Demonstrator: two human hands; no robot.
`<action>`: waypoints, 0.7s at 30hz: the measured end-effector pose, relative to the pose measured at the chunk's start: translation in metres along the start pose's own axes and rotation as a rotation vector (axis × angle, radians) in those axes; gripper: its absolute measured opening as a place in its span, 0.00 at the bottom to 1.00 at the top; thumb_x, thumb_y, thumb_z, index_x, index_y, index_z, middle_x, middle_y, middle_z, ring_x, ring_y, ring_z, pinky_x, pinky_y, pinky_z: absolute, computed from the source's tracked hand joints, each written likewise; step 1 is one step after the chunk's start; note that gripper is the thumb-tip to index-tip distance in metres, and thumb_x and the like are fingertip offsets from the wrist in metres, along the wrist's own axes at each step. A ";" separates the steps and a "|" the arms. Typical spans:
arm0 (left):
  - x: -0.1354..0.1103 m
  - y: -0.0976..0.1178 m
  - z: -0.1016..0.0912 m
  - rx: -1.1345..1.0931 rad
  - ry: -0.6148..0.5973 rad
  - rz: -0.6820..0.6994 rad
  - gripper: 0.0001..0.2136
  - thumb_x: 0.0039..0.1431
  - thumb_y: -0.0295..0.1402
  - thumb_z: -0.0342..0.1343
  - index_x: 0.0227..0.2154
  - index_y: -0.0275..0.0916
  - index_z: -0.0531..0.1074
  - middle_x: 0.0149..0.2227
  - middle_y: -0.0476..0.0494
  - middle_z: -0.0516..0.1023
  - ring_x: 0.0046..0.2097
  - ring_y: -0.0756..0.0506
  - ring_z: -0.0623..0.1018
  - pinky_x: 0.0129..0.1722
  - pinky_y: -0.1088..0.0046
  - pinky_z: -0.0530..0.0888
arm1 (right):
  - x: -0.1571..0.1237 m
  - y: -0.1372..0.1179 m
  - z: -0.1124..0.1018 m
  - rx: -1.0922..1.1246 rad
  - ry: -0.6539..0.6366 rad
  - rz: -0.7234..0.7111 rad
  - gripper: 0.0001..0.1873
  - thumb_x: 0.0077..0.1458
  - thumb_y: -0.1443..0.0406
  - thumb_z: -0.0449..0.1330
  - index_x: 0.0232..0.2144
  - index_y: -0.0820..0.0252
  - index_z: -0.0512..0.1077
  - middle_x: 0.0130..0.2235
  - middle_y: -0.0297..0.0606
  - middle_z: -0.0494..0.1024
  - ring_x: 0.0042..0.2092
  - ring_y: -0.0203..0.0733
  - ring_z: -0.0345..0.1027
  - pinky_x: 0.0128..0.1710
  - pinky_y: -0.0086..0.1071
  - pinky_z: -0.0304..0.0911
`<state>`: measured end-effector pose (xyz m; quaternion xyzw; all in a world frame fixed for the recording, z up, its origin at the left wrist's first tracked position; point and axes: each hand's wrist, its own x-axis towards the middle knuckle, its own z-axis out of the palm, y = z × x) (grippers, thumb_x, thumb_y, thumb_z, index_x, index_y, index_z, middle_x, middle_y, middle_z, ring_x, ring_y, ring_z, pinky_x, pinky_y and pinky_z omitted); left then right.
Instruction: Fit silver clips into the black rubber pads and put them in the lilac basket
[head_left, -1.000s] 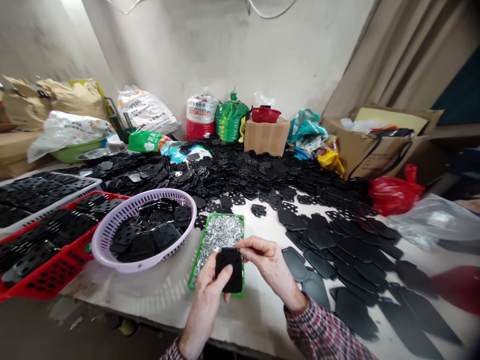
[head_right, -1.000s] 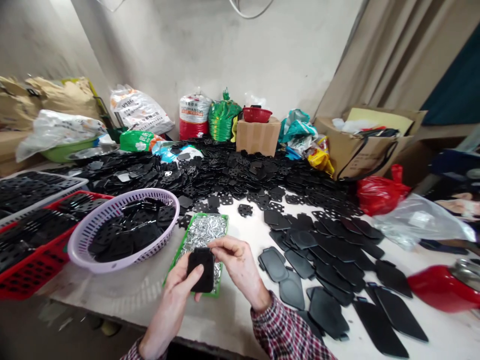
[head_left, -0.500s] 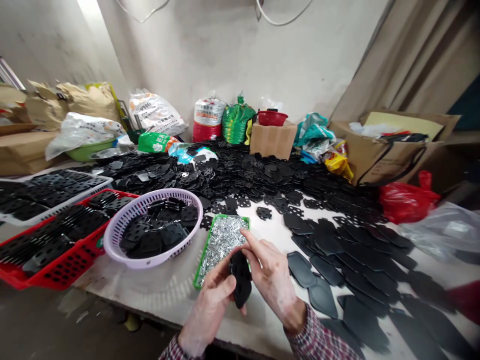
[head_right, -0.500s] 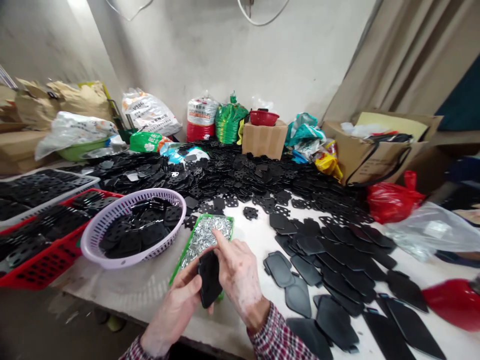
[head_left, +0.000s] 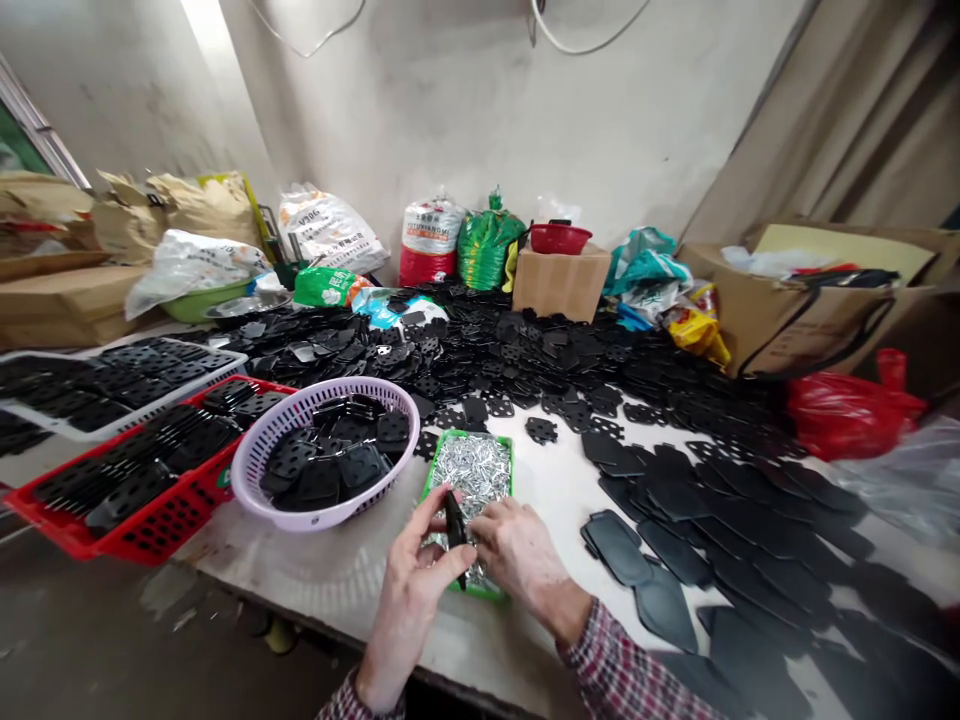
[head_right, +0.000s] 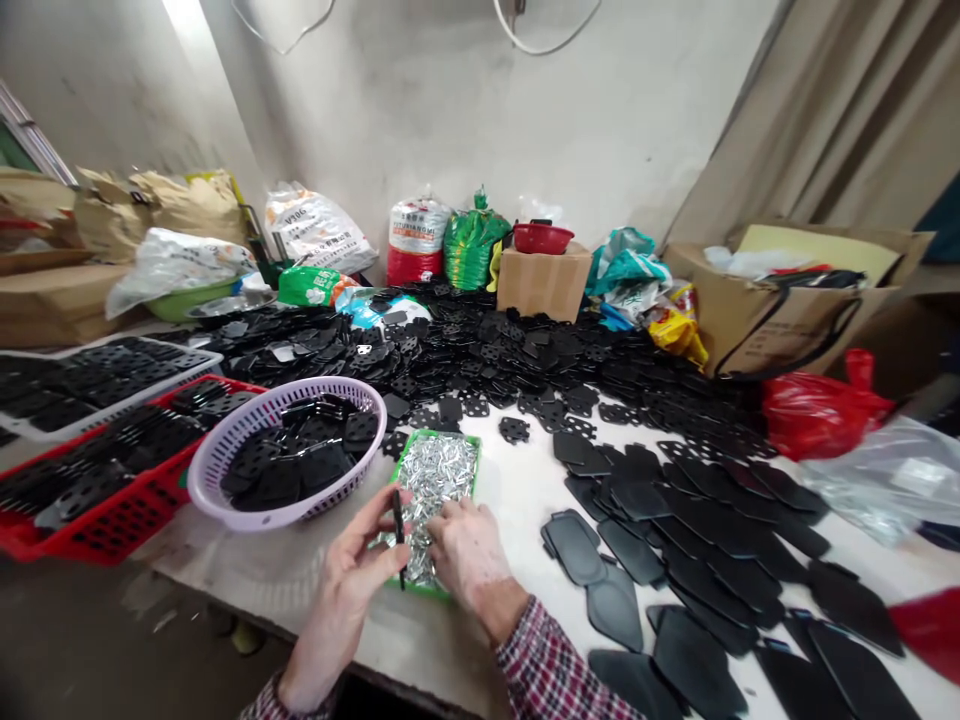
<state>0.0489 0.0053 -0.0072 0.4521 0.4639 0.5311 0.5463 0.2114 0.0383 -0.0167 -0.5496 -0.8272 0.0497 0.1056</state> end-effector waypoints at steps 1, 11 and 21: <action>0.000 0.001 0.000 0.110 0.035 0.008 0.31 0.47 0.38 0.68 0.56 0.42 0.70 0.50 0.40 0.79 0.44 0.39 0.78 0.41 0.65 0.76 | 0.001 -0.004 0.003 -0.008 0.000 0.004 0.07 0.56 0.73 0.61 0.29 0.59 0.76 0.35 0.40 0.77 0.39 0.48 0.69 0.37 0.34 0.61; 0.006 -0.009 -0.007 0.658 0.254 0.363 0.28 0.49 0.40 0.66 0.54 0.40 0.71 0.53 0.37 0.77 0.54 0.35 0.74 0.56 0.56 0.67 | 0.000 0.007 0.009 0.468 0.238 0.052 0.11 0.63 0.69 0.55 0.31 0.58 0.75 0.36 0.38 0.77 0.38 0.43 0.70 0.38 0.32 0.63; 0.003 -0.006 -0.005 0.819 0.260 0.463 0.28 0.53 0.43 0.63 0.56 0.40 0.69 0.54 0.35 0.77 0.54 0.34 0.75 0.54 0.57 0.70 | -0.009 -0.005 -0.018 1.572 0.207 0.206 0.17 0.53 0.55 0.67 0.38 0.62 0.80 0.32 0.40 0.79 0.33 0.42 0.71 0.37 0.34 0.69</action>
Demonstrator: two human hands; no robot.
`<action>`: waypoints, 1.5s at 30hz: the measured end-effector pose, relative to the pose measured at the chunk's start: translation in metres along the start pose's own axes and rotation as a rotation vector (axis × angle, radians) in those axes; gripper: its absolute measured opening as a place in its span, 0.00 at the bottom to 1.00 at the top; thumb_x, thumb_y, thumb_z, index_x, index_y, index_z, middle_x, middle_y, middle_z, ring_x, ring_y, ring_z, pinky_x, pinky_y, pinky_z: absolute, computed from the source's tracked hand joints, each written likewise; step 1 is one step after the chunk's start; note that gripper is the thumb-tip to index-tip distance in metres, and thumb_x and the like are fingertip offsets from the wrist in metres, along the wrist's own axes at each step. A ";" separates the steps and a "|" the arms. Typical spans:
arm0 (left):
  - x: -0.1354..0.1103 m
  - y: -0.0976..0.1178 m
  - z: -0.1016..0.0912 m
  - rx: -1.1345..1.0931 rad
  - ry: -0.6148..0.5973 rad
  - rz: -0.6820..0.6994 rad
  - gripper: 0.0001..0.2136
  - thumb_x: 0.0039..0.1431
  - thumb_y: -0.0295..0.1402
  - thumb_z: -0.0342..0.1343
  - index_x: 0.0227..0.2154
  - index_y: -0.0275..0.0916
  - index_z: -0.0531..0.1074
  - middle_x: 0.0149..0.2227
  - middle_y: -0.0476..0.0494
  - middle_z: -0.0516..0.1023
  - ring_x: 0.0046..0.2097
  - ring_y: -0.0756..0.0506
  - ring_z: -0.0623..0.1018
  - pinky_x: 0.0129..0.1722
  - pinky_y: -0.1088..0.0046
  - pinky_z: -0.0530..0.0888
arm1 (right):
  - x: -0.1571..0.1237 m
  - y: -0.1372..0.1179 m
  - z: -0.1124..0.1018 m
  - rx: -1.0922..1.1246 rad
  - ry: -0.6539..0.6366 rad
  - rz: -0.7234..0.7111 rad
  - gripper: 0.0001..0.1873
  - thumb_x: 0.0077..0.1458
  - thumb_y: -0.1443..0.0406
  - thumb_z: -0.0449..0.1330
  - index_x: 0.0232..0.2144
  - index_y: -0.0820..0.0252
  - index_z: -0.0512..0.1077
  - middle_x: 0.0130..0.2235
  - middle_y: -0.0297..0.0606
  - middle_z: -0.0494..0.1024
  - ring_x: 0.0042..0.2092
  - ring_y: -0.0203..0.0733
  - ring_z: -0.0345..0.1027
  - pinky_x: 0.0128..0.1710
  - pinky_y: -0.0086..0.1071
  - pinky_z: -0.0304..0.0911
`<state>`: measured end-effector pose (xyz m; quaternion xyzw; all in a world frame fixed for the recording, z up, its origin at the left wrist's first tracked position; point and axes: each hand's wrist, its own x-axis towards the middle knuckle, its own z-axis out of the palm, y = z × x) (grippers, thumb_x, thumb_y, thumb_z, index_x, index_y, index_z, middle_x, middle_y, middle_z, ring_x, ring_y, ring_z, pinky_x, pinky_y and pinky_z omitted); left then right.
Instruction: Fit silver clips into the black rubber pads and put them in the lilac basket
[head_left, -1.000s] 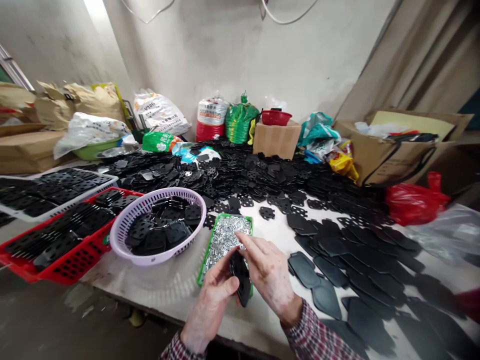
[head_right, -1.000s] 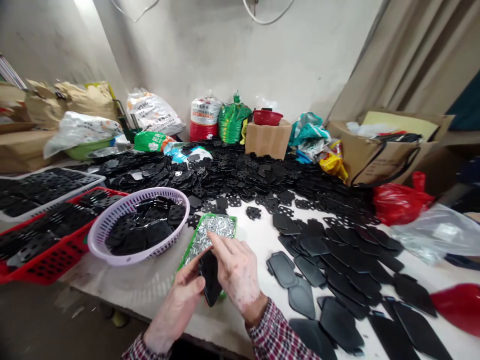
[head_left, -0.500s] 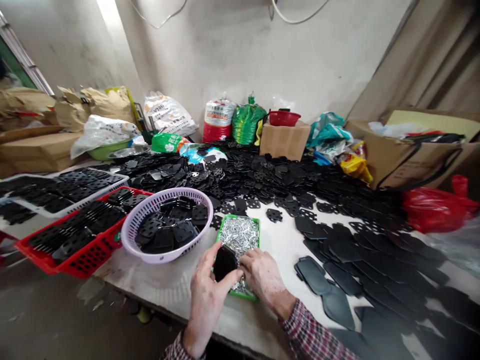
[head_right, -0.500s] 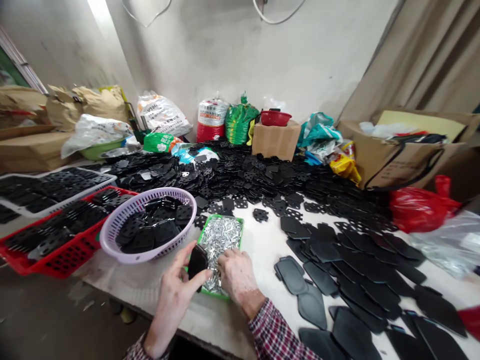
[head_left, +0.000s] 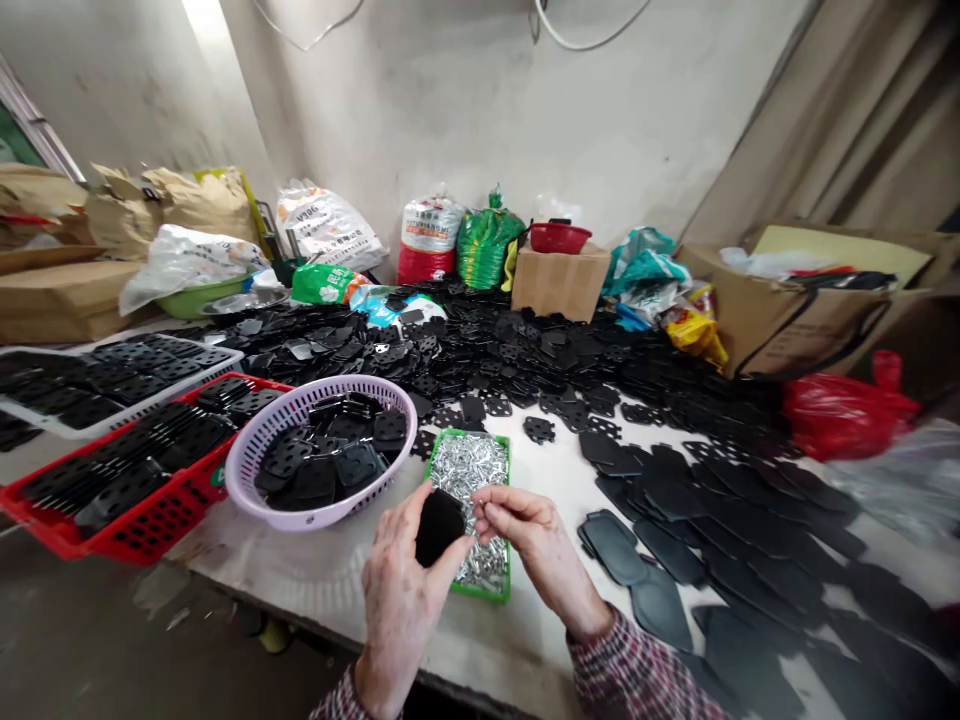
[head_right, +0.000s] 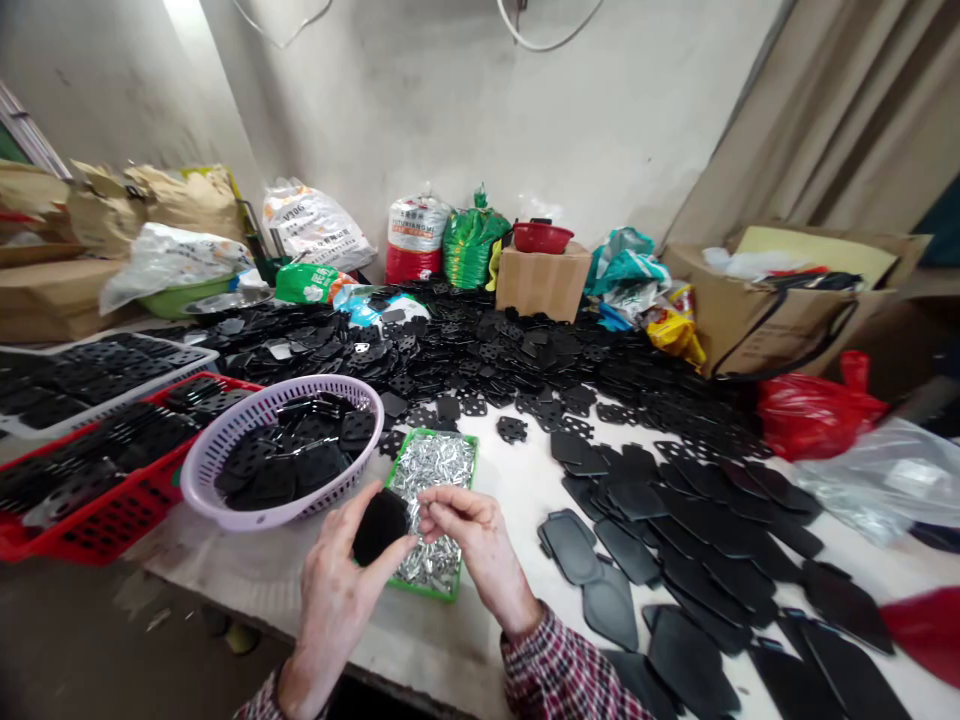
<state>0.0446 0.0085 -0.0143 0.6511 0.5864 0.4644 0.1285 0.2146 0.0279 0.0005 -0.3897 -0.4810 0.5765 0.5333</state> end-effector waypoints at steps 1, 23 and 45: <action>0.000 0.001 0.000 0.006 -0.003 0.010 0.28 0.53 0.43 0.63 0.56 0.40 0.69 0.54 0.35 0.77 0.54 0.34 0.75 0.54 0.57 0.70 | -0.002 -0.001 0.001 0.006 -0.003 -0.005 0.16 0.53 0.56 0.68 0.39 0.61 0.80 0.33 0.39 0.79 0.34 0.42 0.72 0.38 0.34 0.69; -0.007 0.026 0.006 -0.193 -0.133 -0.149 0.30 0.49 0.42 0.66 0.55 0.40 0.71 0.55 0.37 0.76 0.55 0.34 0.73 0.56 0.55 0.69 | -0.022 0.003 0.002 -0.058 0.188 -0.259 0.04 0.55 0.64 0.67 0.33 0.57 0.79 0.37 0.37 0.79 0.41 0.45 0.72 0.43 0.32 0.67; -0.022 0.019 0.002 -0.707 -0.375 -0.470 0.31 0.42 0.36 0.70 0.54 0.40 0.74 0.47 0.44 0.80 0.42 0.42 0.73 0.41 0.69 0.71 | -0.040 0.006 -0.013 -0.868 0.021 -0.949 0.14 0.63 0.76 0.56 0.46 0.59 0.74 0.44 0.41 0.78 0.44 0.41 0.74 0.46 0.27 0.69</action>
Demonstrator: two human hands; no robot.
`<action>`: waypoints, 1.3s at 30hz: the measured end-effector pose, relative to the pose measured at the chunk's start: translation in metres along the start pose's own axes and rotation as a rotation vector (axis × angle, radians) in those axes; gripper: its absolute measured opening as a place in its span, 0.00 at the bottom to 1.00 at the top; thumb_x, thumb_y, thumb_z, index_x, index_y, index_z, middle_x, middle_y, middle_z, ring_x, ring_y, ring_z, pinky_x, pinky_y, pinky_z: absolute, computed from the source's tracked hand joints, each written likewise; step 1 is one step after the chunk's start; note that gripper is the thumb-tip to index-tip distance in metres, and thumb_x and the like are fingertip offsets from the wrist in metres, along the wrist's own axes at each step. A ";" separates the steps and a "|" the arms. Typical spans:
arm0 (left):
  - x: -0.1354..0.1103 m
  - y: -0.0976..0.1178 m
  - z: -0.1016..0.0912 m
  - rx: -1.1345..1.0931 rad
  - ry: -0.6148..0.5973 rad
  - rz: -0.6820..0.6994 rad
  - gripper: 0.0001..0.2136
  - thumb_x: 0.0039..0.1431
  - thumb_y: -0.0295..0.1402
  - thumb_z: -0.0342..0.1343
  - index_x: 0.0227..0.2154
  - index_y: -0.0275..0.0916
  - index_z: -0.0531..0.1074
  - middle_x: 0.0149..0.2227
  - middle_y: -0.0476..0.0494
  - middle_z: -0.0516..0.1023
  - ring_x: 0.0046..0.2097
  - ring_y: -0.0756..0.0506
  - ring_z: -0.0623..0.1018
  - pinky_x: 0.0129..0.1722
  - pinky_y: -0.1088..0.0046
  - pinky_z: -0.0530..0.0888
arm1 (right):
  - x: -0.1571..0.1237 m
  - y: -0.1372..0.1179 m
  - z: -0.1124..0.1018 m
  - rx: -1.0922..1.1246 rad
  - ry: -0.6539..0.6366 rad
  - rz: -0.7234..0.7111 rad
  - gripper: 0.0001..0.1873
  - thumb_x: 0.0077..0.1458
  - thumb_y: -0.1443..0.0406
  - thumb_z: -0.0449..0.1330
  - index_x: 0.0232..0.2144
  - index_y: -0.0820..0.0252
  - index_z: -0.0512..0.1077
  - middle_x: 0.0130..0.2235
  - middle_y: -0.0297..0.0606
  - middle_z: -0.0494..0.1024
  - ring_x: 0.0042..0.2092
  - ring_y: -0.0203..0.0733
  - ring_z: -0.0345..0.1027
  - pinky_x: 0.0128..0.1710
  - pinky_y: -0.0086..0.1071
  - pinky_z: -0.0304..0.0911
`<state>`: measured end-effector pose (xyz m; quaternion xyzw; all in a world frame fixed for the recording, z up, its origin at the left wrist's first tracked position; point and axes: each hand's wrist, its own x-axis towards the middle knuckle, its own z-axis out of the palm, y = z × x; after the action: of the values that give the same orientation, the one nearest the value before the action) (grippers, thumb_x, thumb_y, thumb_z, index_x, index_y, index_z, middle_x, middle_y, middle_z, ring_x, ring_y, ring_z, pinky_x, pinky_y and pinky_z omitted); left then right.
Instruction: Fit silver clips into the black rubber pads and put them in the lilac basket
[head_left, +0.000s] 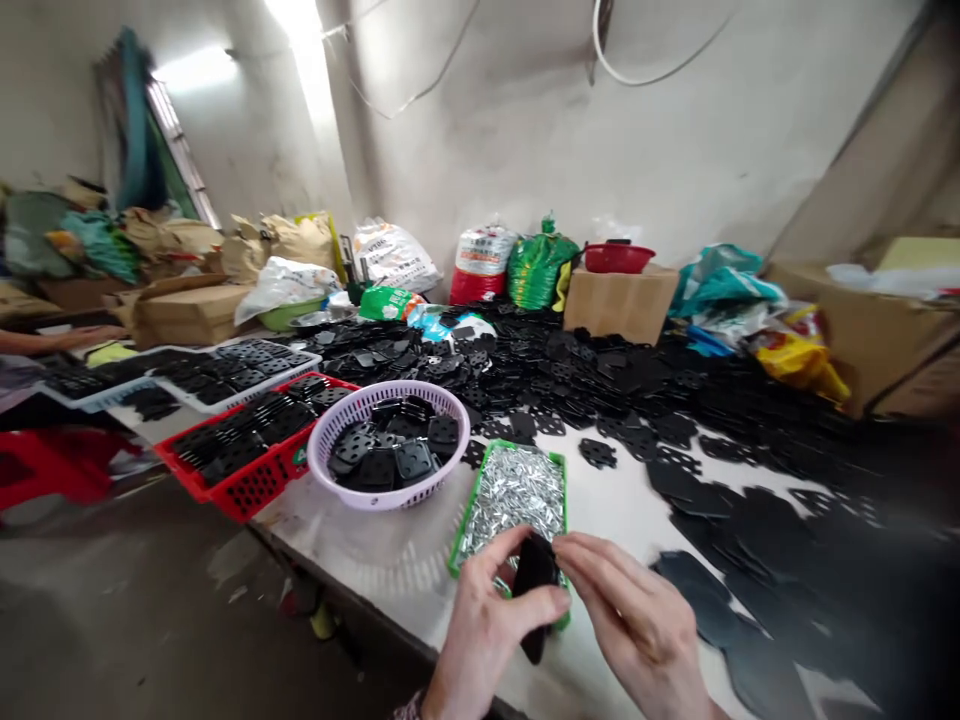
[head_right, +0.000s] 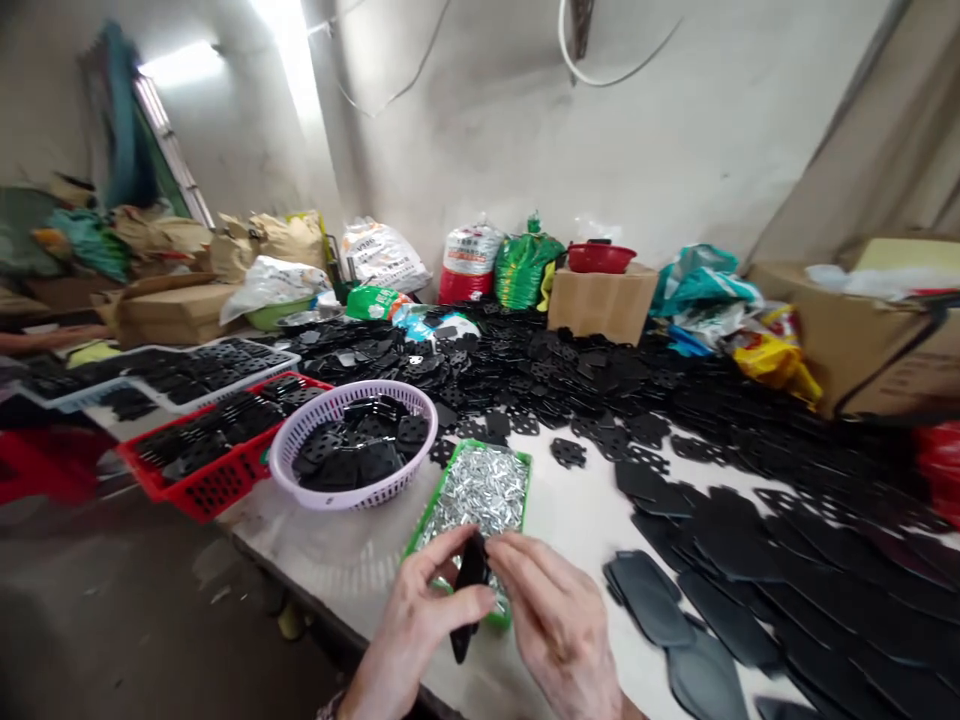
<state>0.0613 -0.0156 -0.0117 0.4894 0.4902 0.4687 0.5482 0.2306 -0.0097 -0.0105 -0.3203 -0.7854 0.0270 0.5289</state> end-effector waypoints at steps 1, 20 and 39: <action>0.001 -0.001 -0.003 -0.002 -0.002 0.000 0.31 0.41 0.36 0.70 0.53 0.41 0.75 0.47 0.44 0.80 0.42 0.42 0.73 0.40 0.69 0.71 | 0.000 0.002 -0.001 -0.023 -0.032 -0.050 0.16 0.63 0.77 0.54 0.48 0.59 0.73 0.46 0.43 0.77 0.46 0.42 0.74 0.48 0.28 0.68; 0.009 0.006 -0.094 -0.453 -0.274 0.078 0.23 0.41 0.35 0.68 0.45 0.37 0.79 0.36 0.45 0.78 0.37 0.46 0.72 0.38 0.72 0.68 | 0.096 -0.021 0.051 0.290 -0.641 -0.010 0.12 0.67 0.70 0.54 0.48 0.52 0.73 0.38 0.36 0.77 0.39 0.41 0.70 0.38 0.31 0.64; 0.018 0.036 -0.107 0.228 0.080 0.251 0.26 0.47 0.35 0.66 0.52 0.44 0.72 0.46 0.44 0.77 0.38 0.44 0.76 0.31 0.72 0.70 | 0.103 -0.012 0.064 0.736 -0.483 0.336 0.14 0.67 0.58 0.56 0.50 0.53 0.77 0.40 0.38 0.78 0.37 0.40 0.74 0.36 0.30 0.73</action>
<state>-0.0450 0.0133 0.0181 0.5867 0.4967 0.4941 0.4062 0.1463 0.0541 0.0498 -0.2188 -0.7616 0.4628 0.3975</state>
